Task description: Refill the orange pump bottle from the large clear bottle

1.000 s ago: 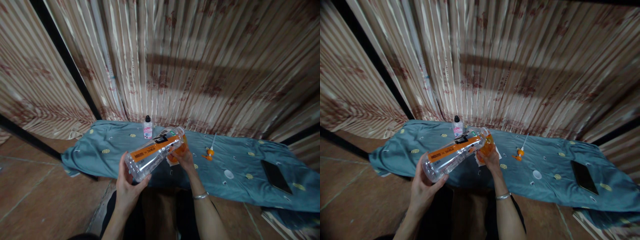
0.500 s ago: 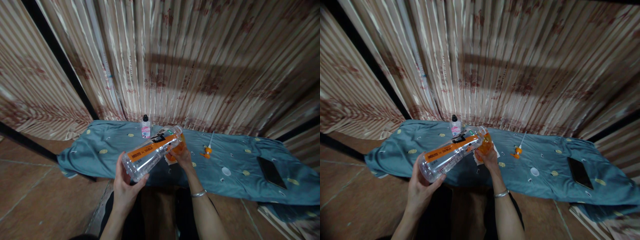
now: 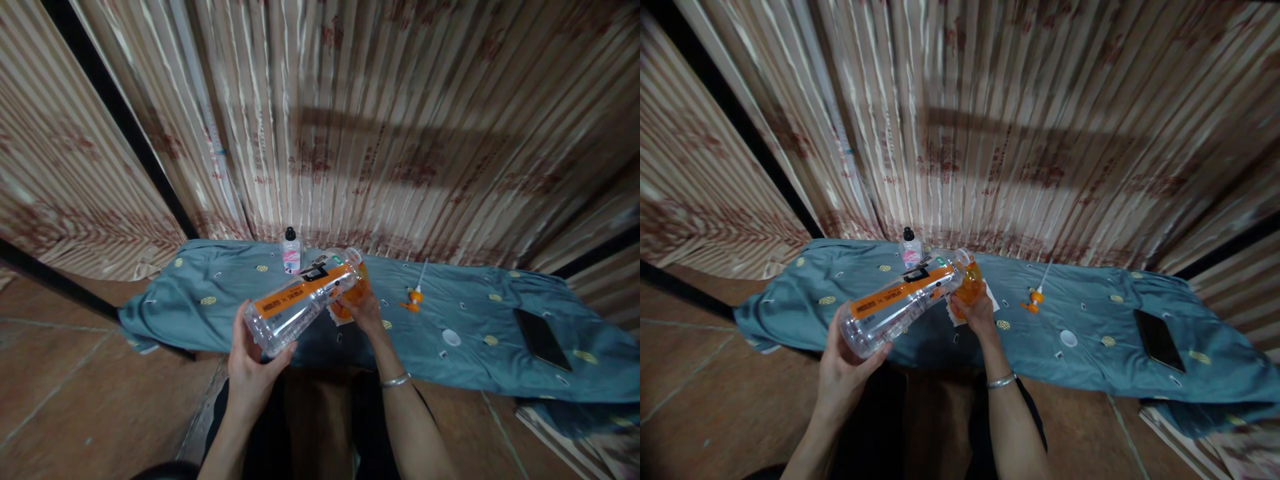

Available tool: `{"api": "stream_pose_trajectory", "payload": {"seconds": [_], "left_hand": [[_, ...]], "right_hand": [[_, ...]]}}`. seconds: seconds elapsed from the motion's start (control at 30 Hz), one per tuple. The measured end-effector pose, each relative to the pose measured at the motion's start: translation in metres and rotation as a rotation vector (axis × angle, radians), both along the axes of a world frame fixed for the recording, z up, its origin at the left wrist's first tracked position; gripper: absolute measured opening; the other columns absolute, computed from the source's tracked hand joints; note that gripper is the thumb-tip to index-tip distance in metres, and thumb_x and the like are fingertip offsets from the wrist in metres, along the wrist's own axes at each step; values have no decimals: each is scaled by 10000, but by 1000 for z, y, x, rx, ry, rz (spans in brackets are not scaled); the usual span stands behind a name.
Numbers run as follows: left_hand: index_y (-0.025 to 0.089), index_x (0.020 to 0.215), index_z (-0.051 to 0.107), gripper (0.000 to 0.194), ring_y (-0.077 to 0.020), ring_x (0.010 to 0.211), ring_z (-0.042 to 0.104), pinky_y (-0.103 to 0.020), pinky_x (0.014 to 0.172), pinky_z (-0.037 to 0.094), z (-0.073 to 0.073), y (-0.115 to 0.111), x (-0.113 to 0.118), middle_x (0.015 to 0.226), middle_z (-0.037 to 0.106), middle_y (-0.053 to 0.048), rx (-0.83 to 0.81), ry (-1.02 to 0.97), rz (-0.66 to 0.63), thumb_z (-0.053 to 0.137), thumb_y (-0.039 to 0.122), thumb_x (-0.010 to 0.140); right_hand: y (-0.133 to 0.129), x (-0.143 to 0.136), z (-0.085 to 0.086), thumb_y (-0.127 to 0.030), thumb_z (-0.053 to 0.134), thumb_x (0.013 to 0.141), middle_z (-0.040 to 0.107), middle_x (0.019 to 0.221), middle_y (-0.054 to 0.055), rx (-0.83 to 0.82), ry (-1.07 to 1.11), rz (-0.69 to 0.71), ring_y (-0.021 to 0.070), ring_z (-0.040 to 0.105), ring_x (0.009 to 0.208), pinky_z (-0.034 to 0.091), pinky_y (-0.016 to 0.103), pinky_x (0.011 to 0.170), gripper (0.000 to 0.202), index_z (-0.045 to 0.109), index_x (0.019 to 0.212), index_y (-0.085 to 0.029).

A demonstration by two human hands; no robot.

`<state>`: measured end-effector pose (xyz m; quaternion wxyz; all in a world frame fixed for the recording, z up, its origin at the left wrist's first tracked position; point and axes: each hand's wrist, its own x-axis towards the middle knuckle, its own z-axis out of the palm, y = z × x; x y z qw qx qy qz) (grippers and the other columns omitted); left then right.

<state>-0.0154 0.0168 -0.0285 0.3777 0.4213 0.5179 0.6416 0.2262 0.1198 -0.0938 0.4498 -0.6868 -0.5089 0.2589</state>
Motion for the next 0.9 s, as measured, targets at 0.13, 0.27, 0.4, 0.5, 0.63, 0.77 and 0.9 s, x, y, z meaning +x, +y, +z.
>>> {"api": "stream_pose_trajectory", "payload": {"seconds": [0.13, 0.27, 0.4, 0.5, 0.63, 0.77, 0.9], "left_hand": [[246, 1489, 476, 1116, -348, 1258, 702, -461, 1094, 561, -1, 0, -1, 1392, 664, -138, -12, -8, -4, 1002, 452, 527], [242, 1491, 467, 1111, -355, 1297, 685, -458, 1114, 548, -1, 1, -3, 1420, 654, -146, -20, -22, -37, 1009, 399, 534], [234, 1503, 449, 1111, -351, 1303, 686, -446, 1113, 551, -5, 2, -7, 1440, 647, -156, -24, -23, -54, 1006, 374, 551], [245, 1525, 429, 1113, -344, 1300, 692, -438, 1103, 561, -8, 1, -10, 1446, 650, -152, -26, -7, -78, 1001, 338, 574], [252, 1524, 443, 1101, -347, 1288, 700, -429, 1075, 583, -10, 0, -11, 1435, 663, -145, -21, -7, -76, 1000, 334, 578], [243, 1510, 455, 1104, -347, 1301, 690, -441, 1111, 555, -8, 1, -9, 1430, 661, -146, -16, -19, -65, 1004, 339, 557], [228, 1482, 473, 1087, -344, 1278, 698, -449, 1109, 553, -6, 2, -5, 1416, 660, -151, -4, -8, -33, 1002, 361, 541]], "right_hand": [[0, 0, -1, -433, 863, 701, 794, 1116, 100, 20, 13, 6, 375, 766, 1105, 606, 492, 953, 659, 614, 1274, -221], [0, -1, -1, -432, 861, 706, 796, 1110, 91, 22, 29, 1, 371, 763, 1099, 609, 477, 933, 639, 625, 1267, -237], [1, -1, -2, -427, 858, 706, 791, 1102, 90, 16, 10, -13, 376, 759, 1113, 603, 467, 929, 635, 629, 1269, -243], [1, -2, -2, -437, 861, 697, 790, 1111, 86, 19, 9, -15, 377, 758, 1114, 602, 477, 936, 648, 627, 1272, -252], [0, -3, 0, -424, 858, 707, 792, 1126, 97, 25, 14, -16, 370, 762, 1106, 602, 472, 937, 641, 622, 1275, -241], [-1, -3, 4, -402, 879, 698, 791, 1148, 127, -9, 3, -19, 381, 756, 1118, 593, 473, 951, 675, 617, 1290, -209], [-2, -2, 6, -411, 869, 731, 785, 1187, 131, -22, -4, 5, 375, 744, 1168, 579, 453, 980, 711, 597, 1344, -176]]}}
